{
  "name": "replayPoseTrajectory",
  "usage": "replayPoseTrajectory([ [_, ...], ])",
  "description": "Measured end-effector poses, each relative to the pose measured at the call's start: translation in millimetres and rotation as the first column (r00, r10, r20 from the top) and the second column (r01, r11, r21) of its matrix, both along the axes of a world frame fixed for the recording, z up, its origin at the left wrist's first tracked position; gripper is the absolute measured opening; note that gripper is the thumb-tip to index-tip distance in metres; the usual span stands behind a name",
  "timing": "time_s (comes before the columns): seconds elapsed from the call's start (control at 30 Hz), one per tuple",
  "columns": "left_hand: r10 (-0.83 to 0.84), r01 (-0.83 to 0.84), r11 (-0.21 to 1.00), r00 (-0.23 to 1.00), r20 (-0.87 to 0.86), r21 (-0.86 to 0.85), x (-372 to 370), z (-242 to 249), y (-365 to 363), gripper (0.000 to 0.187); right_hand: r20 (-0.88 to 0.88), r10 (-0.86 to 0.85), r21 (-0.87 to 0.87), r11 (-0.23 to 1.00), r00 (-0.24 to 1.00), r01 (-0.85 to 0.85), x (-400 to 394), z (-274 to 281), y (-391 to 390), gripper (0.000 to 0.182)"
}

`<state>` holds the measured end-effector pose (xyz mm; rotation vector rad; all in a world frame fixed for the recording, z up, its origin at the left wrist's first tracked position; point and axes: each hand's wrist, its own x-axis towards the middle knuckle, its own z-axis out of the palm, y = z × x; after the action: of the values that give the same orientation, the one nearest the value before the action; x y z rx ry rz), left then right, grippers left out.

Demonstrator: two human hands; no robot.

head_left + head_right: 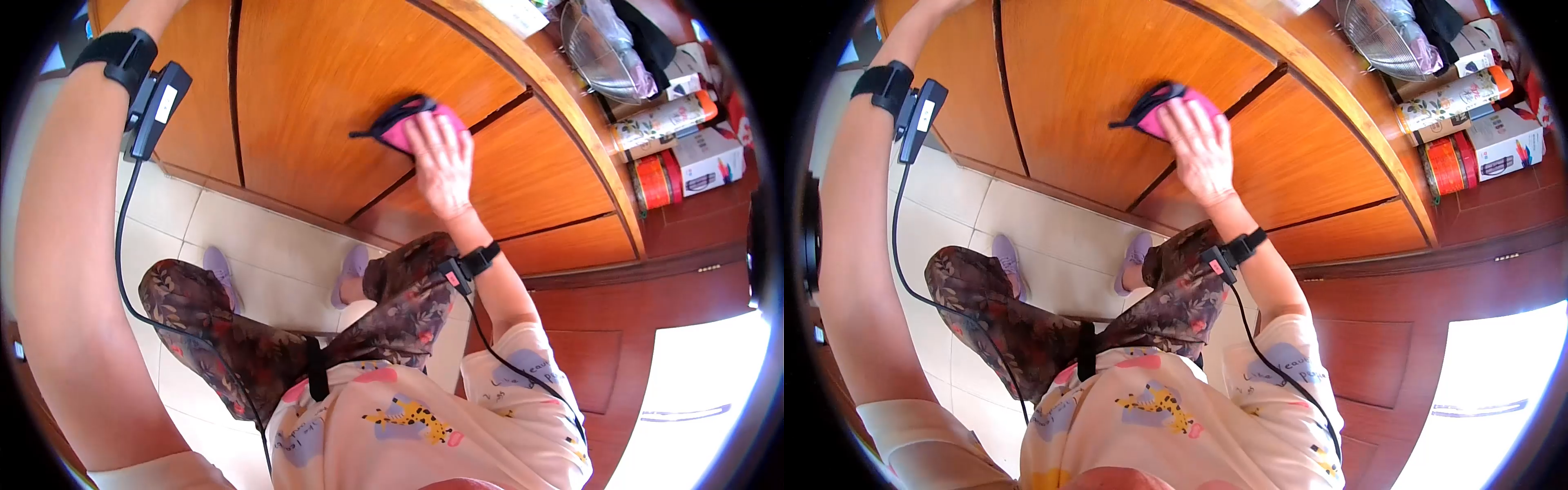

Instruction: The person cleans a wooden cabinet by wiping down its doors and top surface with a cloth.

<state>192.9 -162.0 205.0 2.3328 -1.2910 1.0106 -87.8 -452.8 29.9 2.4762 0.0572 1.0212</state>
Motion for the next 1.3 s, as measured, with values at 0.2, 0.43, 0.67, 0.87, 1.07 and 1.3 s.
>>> replayPoseTrajectory([
  [0.2,0.004,-0.004,1.0,1.0,-0.006,-0.006,-17.2,5.6,1.8,0.081,0.269,-0.008,0.253,0.965,0.963,-0.062,2.6,18.5,27.7,0.056],
  [0.43,-0.128,0.128,0.991,0.992,0.013,0.031,35.8,-6.4,4.5,0.076,0.364,-0.101,0.433,0.898,0.926,-0.073,15.5,4.5,56.3,0.059],
  [0.67,-0.034,0.034,0.999,0.998,-0.043,-0.001,19.2,-4.9,3.9,0.081,0.395,-0.128,0.498,0.862,0.91,-0.095,24.5,18.1,64.0,0.061],
  [0.87,-0.003,0.006,1.0,0.993,-0.115,0.025,4.4,2.4,-0.3,0.081,0.476,-0.079,0.526,0.824,0.876,-0.211,20.4,16.3,62.1,0.047],
  [1.07,0.102,-0.099,0.995,0.988,-0.119,0.035,-3.9,4.1,-1.9,0.083,0.732,-0.113,0.475,0.791,0.672,-0.384,33.6,47.7,59.5,0.025],
  [1.3,0.081,-0.078,0.997,0.987,-0.138,0.026,-1.6,4.4,-0.8,0.082,0.693,-0.297,0.712,0.423,0.657,-0.56,22.5,17.5,58.9,0.049],
])
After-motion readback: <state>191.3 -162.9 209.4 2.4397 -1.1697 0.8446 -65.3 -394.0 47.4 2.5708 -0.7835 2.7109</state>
